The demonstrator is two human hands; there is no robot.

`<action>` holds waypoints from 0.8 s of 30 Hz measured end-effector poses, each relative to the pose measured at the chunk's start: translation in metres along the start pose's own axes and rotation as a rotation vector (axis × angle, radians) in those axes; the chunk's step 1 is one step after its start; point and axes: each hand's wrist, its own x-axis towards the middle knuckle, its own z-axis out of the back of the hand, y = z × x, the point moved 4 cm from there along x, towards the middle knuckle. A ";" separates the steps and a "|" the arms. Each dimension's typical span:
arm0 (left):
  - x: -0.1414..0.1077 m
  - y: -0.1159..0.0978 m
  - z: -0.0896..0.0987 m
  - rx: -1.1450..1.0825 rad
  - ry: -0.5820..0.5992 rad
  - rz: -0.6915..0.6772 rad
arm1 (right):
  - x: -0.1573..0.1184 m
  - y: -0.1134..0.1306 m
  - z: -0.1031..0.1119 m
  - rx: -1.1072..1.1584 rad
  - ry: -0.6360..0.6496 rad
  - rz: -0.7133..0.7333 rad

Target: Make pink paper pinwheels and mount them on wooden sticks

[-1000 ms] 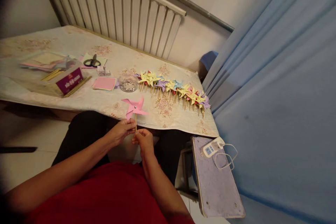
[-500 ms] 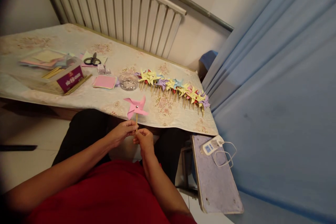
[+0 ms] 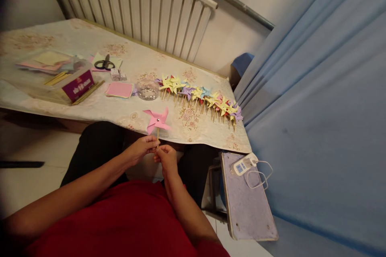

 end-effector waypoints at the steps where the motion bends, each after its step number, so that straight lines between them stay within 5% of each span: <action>1: 0.000 0.000 0.001 0.002 0.002 0.002 | 0.001 -0.001 0.000 0.003 0.000 -0.001; 24: -0.003 0.001 0.001 0.053 -0.005 -0.012 | -0.001 -0.001 0.001 -0.015 0.012 -0.002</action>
